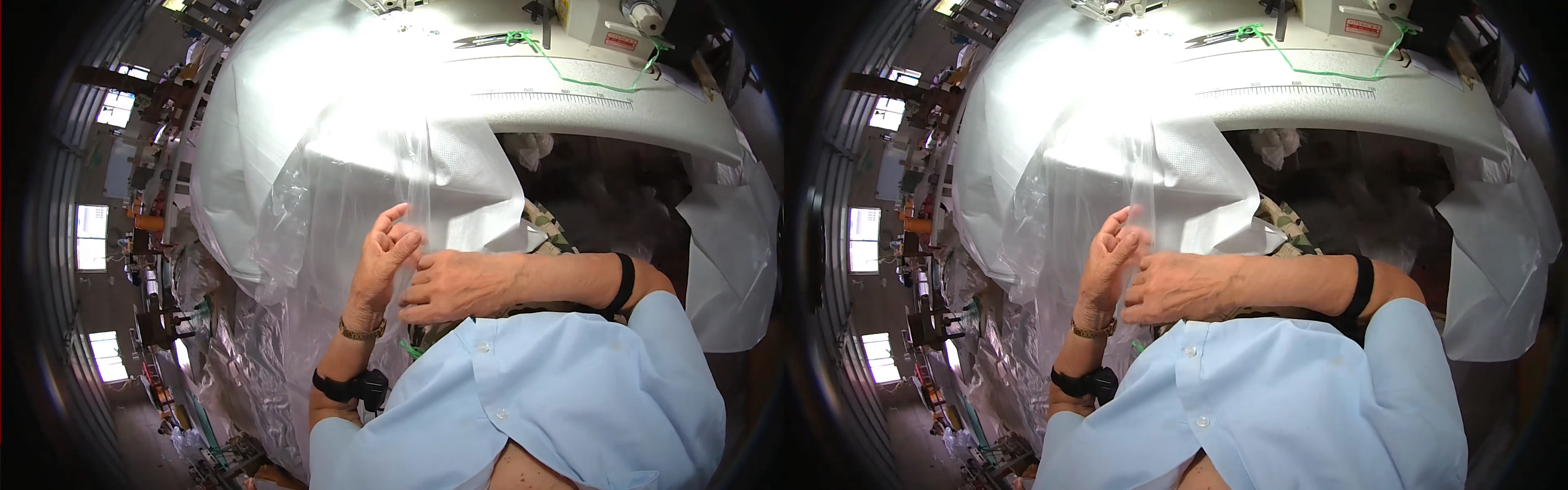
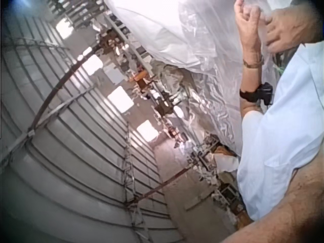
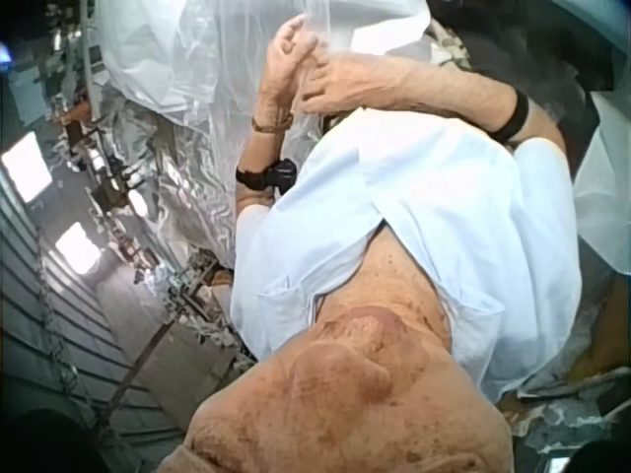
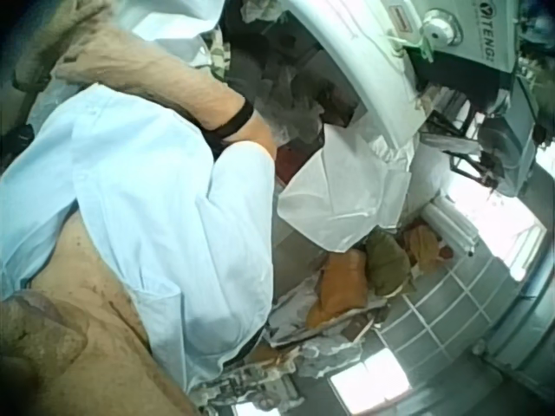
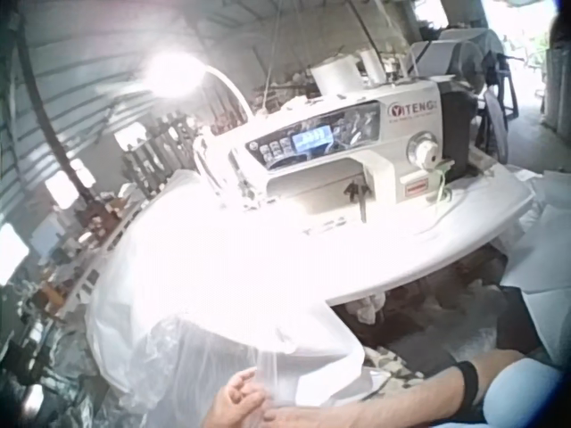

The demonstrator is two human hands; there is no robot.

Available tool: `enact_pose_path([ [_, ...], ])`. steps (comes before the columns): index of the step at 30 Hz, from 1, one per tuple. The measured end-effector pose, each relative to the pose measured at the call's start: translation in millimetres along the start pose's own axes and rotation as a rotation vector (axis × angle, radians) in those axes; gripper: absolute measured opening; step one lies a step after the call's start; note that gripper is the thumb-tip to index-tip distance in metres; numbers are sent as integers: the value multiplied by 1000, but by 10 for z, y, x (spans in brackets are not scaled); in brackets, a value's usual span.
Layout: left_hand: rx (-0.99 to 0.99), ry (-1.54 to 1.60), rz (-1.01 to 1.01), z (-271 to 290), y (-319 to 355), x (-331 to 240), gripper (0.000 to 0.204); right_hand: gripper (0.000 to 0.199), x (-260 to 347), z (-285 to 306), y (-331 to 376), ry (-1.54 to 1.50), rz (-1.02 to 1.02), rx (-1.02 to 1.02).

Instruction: Sewing white fabric using an industrial sewing machine.

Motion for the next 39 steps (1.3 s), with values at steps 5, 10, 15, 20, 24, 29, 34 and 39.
enact_pose_path([
  [5,-19,156,40,23,41,8,44,32,-440,35,434,-275,-641,-129],
  [10,-86,194,-39,-111,92,-49,29,34,-570,-398,409,-1057,-984,-265],
  [15,-277,-119,-196,-103,191,-206,13,25,-621,-478,368,-1277,-929,-300],
  [20,-250,-117,-270,-60,181,-163,18,23,-617,-482,446,-1155,-1012,-283],
  [24,-264,-278,-398,-179,228,-200,18,20,-572,-401,556,-614,-1000,61],
  [29,-307,-444,-552,-186,273,-253,10,27,-656,146,871,171,-1062,-413],
  [34,-225,-250,-470,-303,245,-255,6,26,-812,-168,1597,-92,-1526,-644],
  [39,-86,-316,-478,-475,235,-294,3,27,-781,-312,1481,-451,-1388,-357],
])
Point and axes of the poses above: each hand's wrist, its own y-axis away from the middle knuckle, its own z-axis out of the back of the hand, x = y × z, the point moved 4 cm from there along -y, towards the middle knuckle, and after that the axes turned 12 degrees about y, right-handed, at the moved point
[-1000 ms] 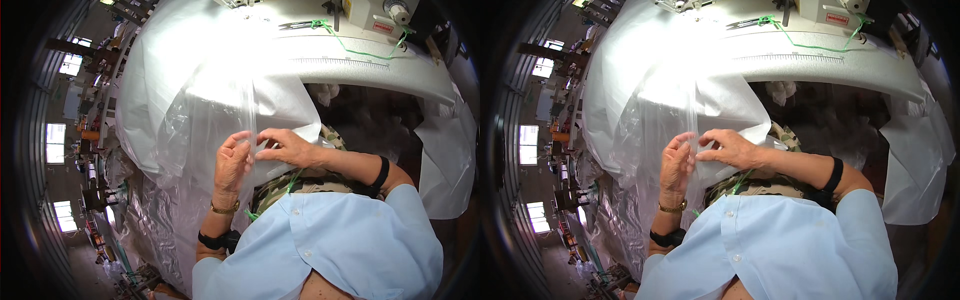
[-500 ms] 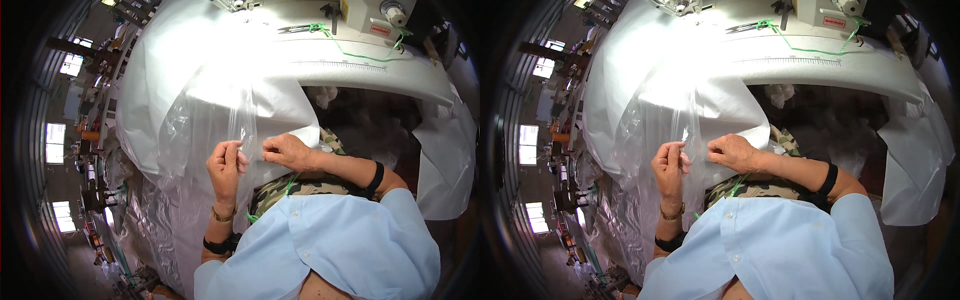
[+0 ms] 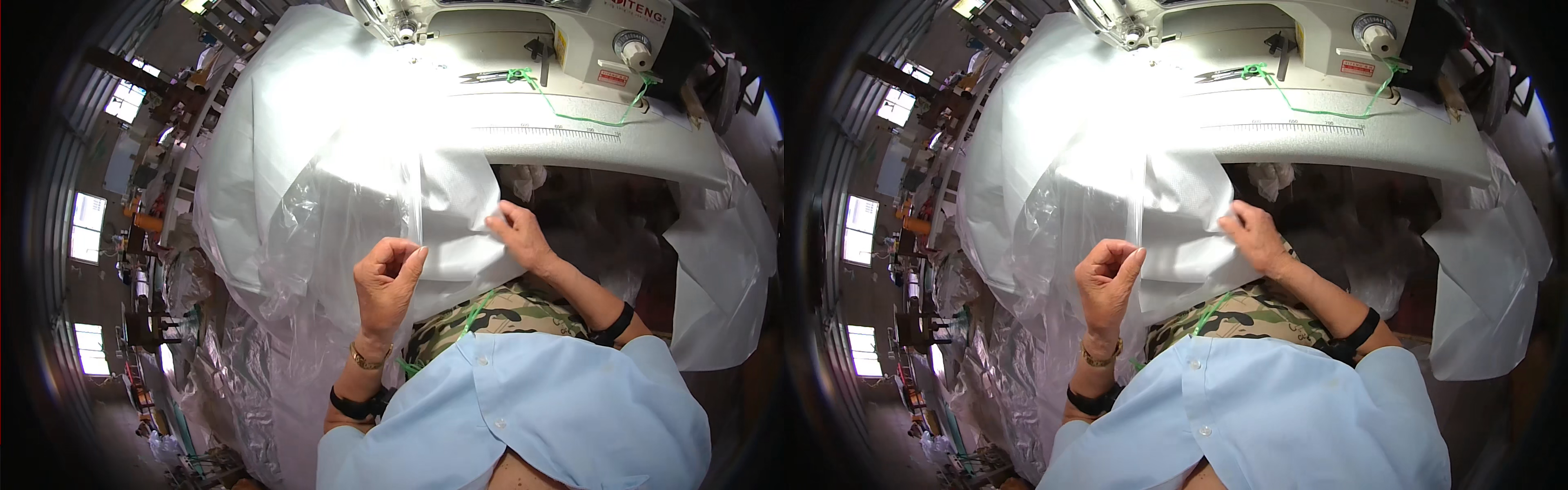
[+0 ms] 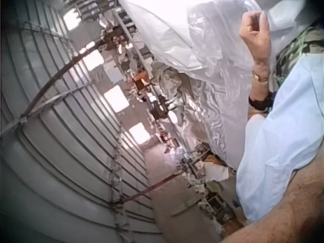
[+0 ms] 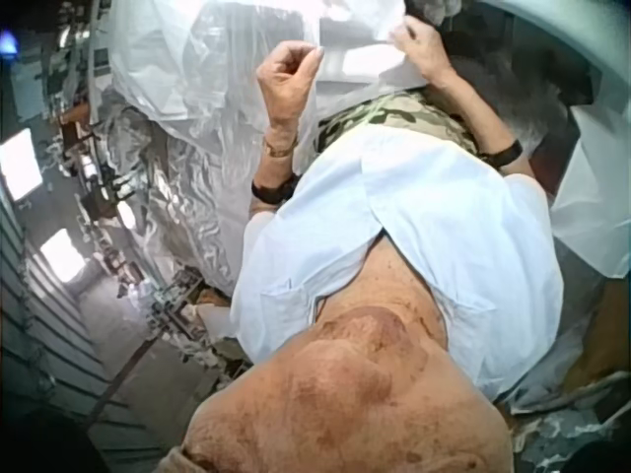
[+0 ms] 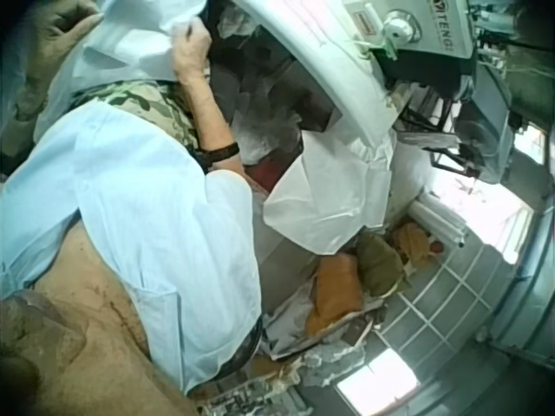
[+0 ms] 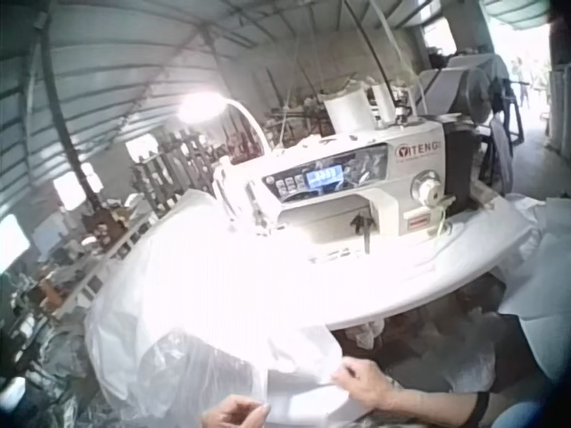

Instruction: Sewing white fabric using an industrial sewing machine.

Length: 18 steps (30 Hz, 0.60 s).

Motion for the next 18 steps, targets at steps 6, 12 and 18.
enact_pose_path([
  [6,93,-158,-36,-47,21,-38,5,22,1136,-27,418,-165,313,366],
  [12,126,-353,-109,-33,84,-70,9,23,1277,-181,663,-117,376,455],
  [18,112,-283,-36,31,149,25,9,17,1359,-276,771,131,448,544],
])
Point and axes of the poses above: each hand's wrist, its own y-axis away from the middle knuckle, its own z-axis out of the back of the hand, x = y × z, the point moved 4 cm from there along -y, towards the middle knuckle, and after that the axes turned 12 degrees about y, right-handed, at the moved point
